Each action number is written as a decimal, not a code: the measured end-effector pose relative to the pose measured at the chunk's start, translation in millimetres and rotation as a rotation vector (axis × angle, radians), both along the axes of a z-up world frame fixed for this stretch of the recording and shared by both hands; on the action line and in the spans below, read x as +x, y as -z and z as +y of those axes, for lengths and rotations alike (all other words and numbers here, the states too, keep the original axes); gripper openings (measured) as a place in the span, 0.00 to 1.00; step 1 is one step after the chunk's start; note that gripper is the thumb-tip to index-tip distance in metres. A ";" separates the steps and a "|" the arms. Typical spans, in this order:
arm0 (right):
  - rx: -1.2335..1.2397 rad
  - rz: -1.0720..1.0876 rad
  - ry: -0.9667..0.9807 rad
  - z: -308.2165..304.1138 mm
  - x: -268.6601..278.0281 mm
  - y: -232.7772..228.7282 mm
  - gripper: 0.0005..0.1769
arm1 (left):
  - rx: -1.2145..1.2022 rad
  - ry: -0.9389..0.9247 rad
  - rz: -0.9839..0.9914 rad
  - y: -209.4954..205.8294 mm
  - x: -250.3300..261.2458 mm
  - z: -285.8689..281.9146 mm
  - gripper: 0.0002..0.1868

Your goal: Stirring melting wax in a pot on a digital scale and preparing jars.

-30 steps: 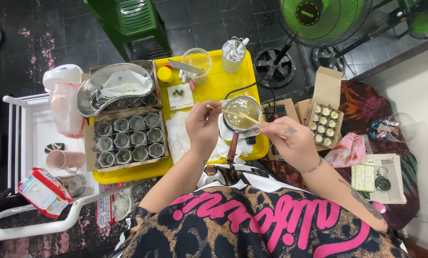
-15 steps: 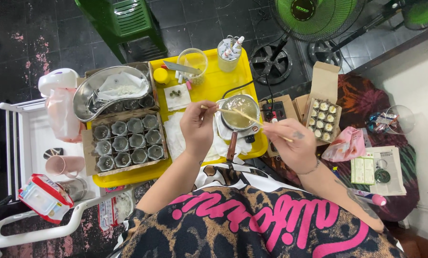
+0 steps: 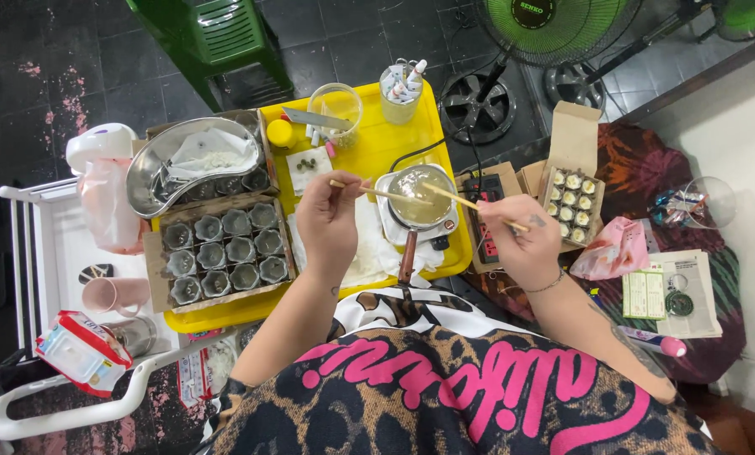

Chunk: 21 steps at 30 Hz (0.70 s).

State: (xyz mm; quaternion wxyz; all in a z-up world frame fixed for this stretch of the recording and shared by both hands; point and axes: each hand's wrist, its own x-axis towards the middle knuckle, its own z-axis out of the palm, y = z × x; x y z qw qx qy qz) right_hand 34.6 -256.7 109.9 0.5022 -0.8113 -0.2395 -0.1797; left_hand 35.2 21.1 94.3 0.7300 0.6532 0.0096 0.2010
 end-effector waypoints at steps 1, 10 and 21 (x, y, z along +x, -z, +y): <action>0.001 0.000 0.003 0.2 0.1 -1.7 0.05 | 0.001 0.003 0.000 -3.1 -0.5 -1.4 0.05; 0.031 -0.057 -0.096 10.8 -12.4 -22.7 0.06 | 0.111 0.036 -0.013 -1.2 -2.3 -11.4 0.05; -0.024 -0.040 -0.061 -0.8 -4.9 -18.7 0.06 | -0.035 -0.002 -0.025 19.9 -3.1 -7.8 0.04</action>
